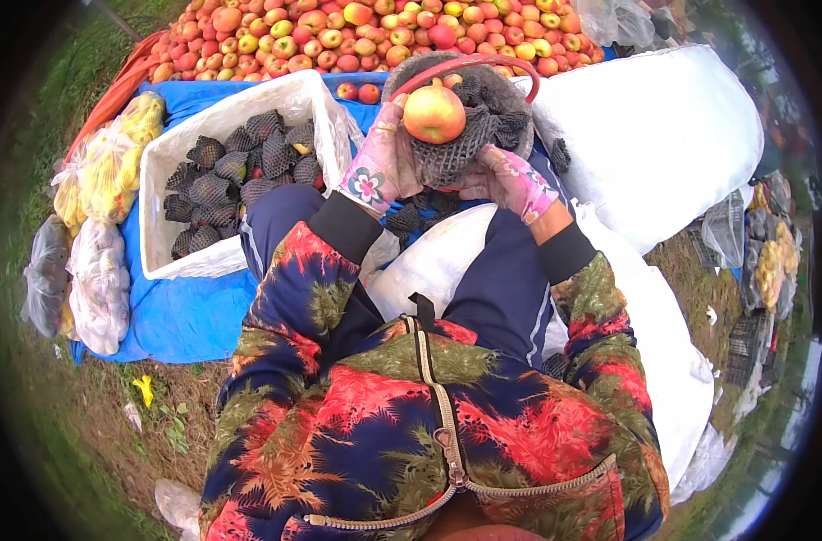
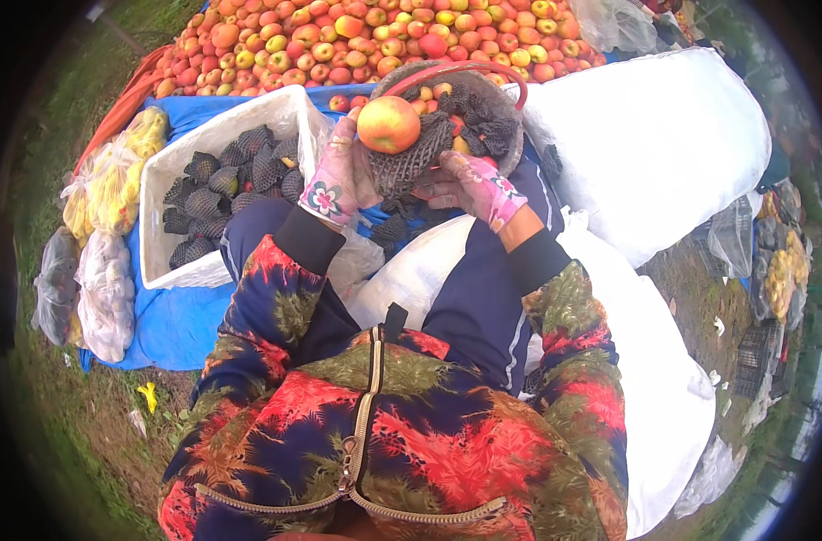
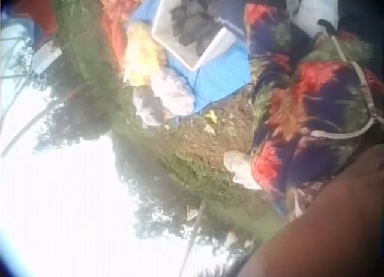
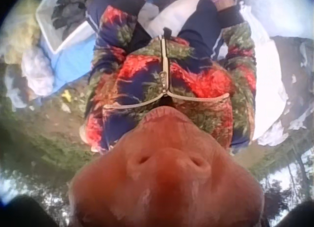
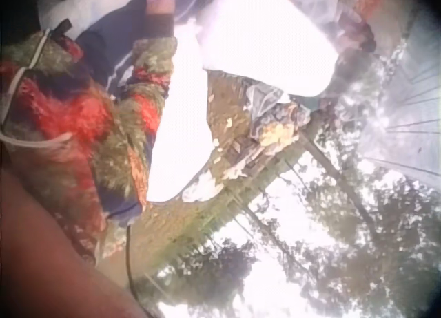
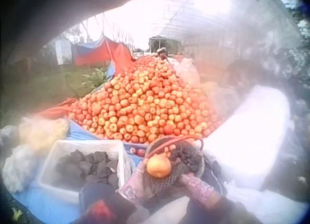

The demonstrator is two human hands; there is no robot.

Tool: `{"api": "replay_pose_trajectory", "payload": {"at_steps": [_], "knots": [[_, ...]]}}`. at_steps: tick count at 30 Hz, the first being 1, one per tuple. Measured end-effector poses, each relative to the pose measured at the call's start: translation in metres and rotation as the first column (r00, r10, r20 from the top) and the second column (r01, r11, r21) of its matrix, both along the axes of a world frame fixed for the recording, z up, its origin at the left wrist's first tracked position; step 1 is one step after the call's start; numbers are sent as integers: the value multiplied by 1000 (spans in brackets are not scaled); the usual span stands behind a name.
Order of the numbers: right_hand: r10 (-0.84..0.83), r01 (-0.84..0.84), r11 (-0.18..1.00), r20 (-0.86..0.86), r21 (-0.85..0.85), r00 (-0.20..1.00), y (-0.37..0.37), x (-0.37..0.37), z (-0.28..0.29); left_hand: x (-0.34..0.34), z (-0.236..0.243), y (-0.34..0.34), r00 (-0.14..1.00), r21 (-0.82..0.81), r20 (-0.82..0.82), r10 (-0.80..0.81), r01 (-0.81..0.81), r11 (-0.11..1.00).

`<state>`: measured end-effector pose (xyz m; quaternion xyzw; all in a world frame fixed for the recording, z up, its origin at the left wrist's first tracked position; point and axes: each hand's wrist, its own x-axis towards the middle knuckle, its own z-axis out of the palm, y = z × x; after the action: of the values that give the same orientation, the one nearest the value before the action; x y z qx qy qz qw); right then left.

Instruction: The person sits on the ground and repeatedly picks apples from a basket, places each apple into a black foam net, and then puts the netted apple into a white styrofoam box. The process is repeated for multiple apples.

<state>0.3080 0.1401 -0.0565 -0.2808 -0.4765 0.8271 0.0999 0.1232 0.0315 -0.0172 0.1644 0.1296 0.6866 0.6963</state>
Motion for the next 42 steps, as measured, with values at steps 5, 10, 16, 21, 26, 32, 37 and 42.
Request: {"api": "replay_pose_trajectory", "payload": {"at_steps": [5,10,16,21,26,32,37,42], "knots": [[-71,-83,934,-409,-347,910,-37,-36,10,-6,-7,-4,997,-23,-51,66,-67,997],[-146,-152,879,-558,-452,817,-20,-29,-2,-4,-3,-10,997,64,-34,-76,78,995],[-369,558,551,-419,620,830,-12,-52,48,-33,17,-31,770,-8,-627,116,-156,988],[119,23,-72,-15,997,993,-88,-87,77,-83,5,-15,-257,377,-926,276,-607,699],[-47,-60,384,85,921,995,-22,-55,37,-219,-43,-14,-618,397,-786,18,-482,781],[-90,-655,481,776,583,624,95,0,-22,-272,-150,11,-707,116,-631,-319,-493,863],[65,-856,93,855,509,515,133,-26,-83,-264,-162,40,-758,-7,-478,-444,-502,865],[85,-863,-135,873,487,480,113,-88,-149,-275,-164,35,-821,-47,-303,-483,-494,868]]}}
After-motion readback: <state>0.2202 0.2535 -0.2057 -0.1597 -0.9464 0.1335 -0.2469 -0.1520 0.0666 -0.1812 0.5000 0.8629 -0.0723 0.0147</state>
